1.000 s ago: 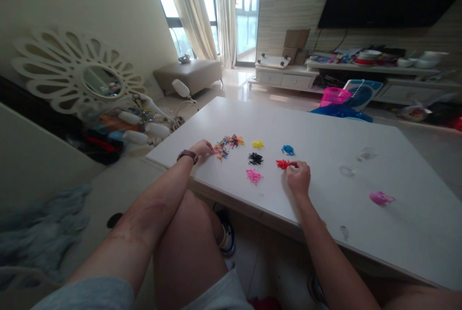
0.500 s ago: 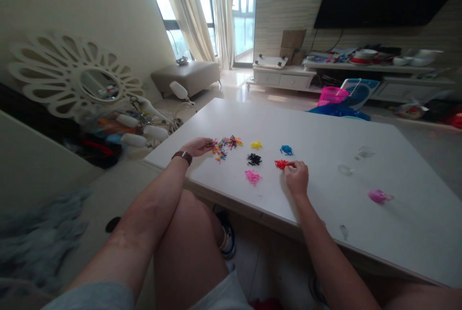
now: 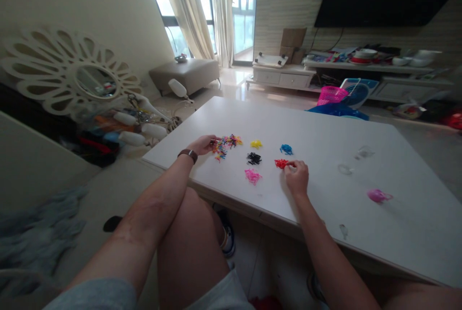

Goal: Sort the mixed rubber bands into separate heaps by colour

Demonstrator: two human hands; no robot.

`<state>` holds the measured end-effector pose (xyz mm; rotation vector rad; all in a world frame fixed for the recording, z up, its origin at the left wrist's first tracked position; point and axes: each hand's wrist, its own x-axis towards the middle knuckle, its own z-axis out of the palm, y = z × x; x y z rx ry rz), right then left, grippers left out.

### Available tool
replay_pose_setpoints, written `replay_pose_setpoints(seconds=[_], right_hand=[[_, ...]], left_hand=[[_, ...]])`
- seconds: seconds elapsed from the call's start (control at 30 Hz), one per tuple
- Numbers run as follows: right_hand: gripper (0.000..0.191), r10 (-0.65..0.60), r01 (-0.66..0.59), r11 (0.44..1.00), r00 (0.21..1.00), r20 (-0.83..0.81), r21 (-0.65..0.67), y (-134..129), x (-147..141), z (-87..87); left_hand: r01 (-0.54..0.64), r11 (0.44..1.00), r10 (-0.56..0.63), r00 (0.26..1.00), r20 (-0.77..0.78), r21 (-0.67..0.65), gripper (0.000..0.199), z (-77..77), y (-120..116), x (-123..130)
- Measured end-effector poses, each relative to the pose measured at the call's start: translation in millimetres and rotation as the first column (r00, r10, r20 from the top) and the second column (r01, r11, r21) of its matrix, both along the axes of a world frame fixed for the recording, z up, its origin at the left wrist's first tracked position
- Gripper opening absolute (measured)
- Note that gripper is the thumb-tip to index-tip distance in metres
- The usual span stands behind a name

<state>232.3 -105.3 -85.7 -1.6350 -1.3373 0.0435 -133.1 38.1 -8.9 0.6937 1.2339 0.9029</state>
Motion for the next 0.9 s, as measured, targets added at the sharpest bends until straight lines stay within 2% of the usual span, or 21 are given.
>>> replay_pose_setpoints(seconds=[0.07, 0.17, 0.27, 0.33, 0.57, 0.7, 0.8, 0.9], right_hand=[[0.009, -0.001, 0.001, 1.0, 1.0, 0.003, 0.0, -0.3, 0.1, 0.0], [0.009, -0.001, 0.001, 1.0, 1.0, 0.0, -0.003, -0.4, 0.4, -0.5], [0.008, 0.003, -0.003, 1.0, 1.0, 0.001, 0.0, -0.3, 1.0, -1.0], [0.008, 0.006, -0.006, 1.0, 1.0, 0.004, 0.004, -0.2, 1.3, -0.9], [0.009, 0.005, -0.005, 1.0, 1.0, 0.0, -0.004, -0.7, 1.0, 0.9], [0.008, 0.002, -0.002, 1.0, 1.0, 0.004, 0.009, -0.6, 1.3, 1.2], [0.007, 0.004, -0.005, 0.999, 1.0, 0.026, 0.045, -2.2, -0.2, 3.9], [0.009, 0.064, -0.07, 0.992, 0.996, 0.062, 0.102, -7.2, -7.3, 10.4]], left_hand=[[0.094, 0.99, -0.059, 0.956, -0.288, 0.107, 0.006, -5.1, 1.9, 5.2], [0.242, 0.954, -0.088, 0.795, -0.6, 0.18, 0.013, -8.9, 2.3, 15.2], [0.376, 0.915, -0.121, 0.605, -0.787, 0.148, 0.011, -9.2, 0.8, 26.1], [0.419, 0.899, -0.131, 0.531, -0.837, 0.125, 0.008, -9.8, -0.5, 32.5], [0.396, 0.908, -0.087, 0.492, -0.866, 0.134, 0.013, -18.8, -0.9, 45.5], [0.414, 0.901, -0.109, 0.509, -0.854, 0.131, 0.013, -11.7, -2.4, 48.4], [0.465, 0.875, -0.196, 0.597, -0.778, 0.137, 0.016, 1.0, -8.7, 50.6], [0.577, 0.801, -0.372, 0.69, -0.621, 0.162, 0.021, 12.9, -19.4, 57.7]])
